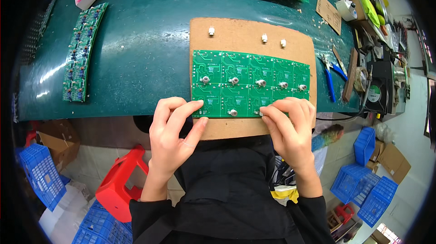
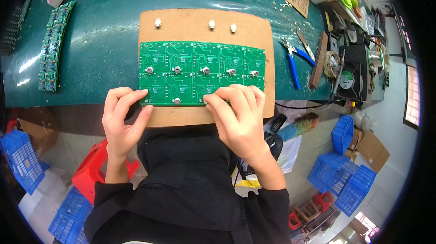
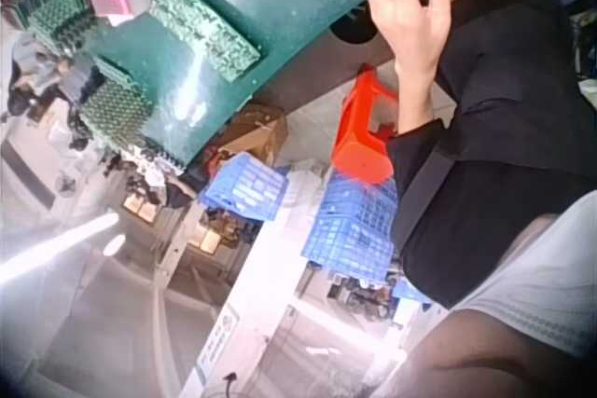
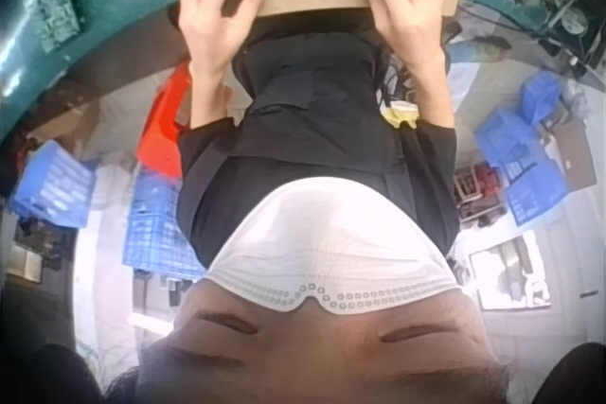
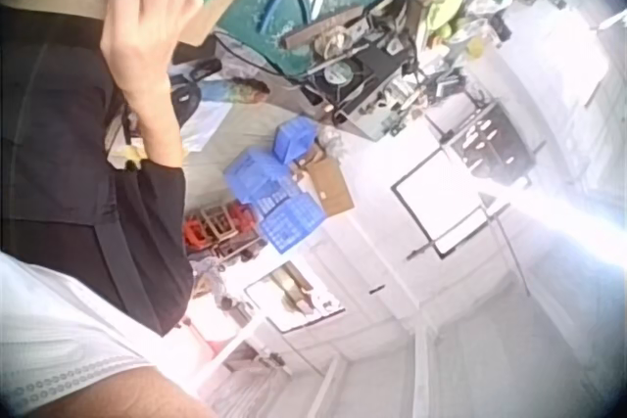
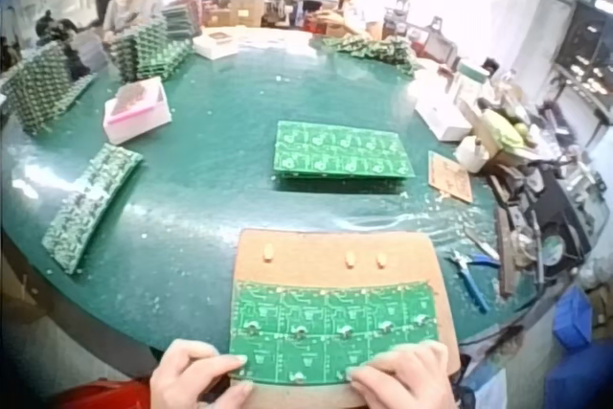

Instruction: The person assembles circuit boards by inserting components into holes on the board by hand and soldering the connections using a soldering iron.

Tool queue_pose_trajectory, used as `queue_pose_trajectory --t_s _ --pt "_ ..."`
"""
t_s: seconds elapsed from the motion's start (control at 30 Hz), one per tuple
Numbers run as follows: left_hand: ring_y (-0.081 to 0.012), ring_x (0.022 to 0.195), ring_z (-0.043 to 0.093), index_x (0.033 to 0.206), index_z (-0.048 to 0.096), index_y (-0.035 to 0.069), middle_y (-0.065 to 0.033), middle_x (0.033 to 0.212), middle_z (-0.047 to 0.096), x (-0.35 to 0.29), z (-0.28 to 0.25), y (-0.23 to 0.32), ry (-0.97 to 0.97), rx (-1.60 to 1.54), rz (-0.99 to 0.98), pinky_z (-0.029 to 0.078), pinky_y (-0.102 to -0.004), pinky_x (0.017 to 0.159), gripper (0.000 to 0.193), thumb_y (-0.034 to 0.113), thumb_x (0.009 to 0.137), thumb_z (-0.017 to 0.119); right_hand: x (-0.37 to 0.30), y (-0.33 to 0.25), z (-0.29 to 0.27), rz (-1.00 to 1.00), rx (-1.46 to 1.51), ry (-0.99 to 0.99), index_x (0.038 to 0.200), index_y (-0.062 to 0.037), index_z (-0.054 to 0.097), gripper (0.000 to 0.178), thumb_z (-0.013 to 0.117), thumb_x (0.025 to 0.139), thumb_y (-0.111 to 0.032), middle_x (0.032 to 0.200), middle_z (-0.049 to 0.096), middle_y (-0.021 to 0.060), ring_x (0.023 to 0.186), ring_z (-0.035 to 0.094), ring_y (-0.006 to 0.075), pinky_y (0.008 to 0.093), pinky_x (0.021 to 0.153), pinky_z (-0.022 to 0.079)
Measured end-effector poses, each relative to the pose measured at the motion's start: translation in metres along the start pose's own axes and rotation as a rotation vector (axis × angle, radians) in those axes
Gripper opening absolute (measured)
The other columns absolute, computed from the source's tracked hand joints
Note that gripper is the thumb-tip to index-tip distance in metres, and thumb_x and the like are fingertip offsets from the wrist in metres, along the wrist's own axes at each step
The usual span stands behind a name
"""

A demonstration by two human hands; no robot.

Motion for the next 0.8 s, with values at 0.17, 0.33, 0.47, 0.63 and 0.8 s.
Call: queue_pose_trajectory --t_s 0.17,0.33,0.47,0.63,0.8 --pt "-0.0208 0.08 0.058 0.104 0.069 0.002 -0.0094 0.093 0.057 -0.002 0.002 -0.002 0.0 -0.005 -0.01 0.049 -0.0303 0.068 0.034 -0.002 0.071 0.078 0.005 0.001 -0.002 -0.107 -0.071 -0.044 0.096 -0.0075 0.067 0.025 0.076 0.073 -0.006 0.092 0.06 0.0029 0.086 0.059 0.0219 0.0389 0.083 0.038" --pt "-0.0206 0.077 0.058 0.104 0.069 0.002 -0.0096 0.093 0.057 0.0 0.001 -0.003 0.001 0.01 0.028 0.049 -0.0307 0.064 0.034 -0.002 0.071 0.079 0.007 0.002 -0.003 -0.12 -0.061 -0.065 0.097 -0.0079 0.067 0.026 0.076 0.073 -0.007 0.091 0.06 0.0026 0.086 0.059 0.0213 0.0398 0.084 0.038" --pt "-0.0206 0.077 0.058 0.103 0.069 0.002 -0.0095 0.093 0.057 0.002 0.0 0.0 -0.011 0.005 0.021 0.049 -0.0303 0.064 0.034 -0.002 0.071 0.079 0.011 0.001 -0.01 -0.112 -0.043 -0.151 0.102 -0.0088 0.067 0.031 0.076 0.073 -0.007 0.092 0.061 0.0034 0.089 0.059 0.022 0.0407 0.084 0.039" --pt "-0.0204 0.077 0.059 0.103 0.069 0.003 -0.0097 0.092 0.059 -0.001 -0.009 0.001 -0.039 -0.021 -0.078 0.049 -0.0293 0.064 0.031 -0.002 0.073 0.078 0.048 0.049 -0.025 -0.058 -0.101 0.028 0.104 -0.0099 0.068 0.026 0.072 0.078 -0.005 0.09 0.062 0.0075 0.085 0.058 0.0282 0.0394 0.079 0.043" --pt "-0.0204 0.078 0.061 0.101 0.07 0.002 -0.0101 0.088 0.062 0.003 -0.02 0.016 0.022 -0.119 -0.124 0.05 -0.0295 0.065 0.025 -0.003 0.077 0.073 0.085 0.096 -0.006 -0.129 -0.126 -0.02 0.102 -0.01 0.067 0.02 0.069 0.082 -0.008 0.089 0.061 0.0076 0.089 0.06 0.0284 0.0395 0.08 0.045"
Point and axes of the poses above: each hand's wrist, its own x-axis towards the middle knuckle, its own z-axis out of the palm, y = z × x, the point moved 2 cm from there along x, towards the middle knuckle
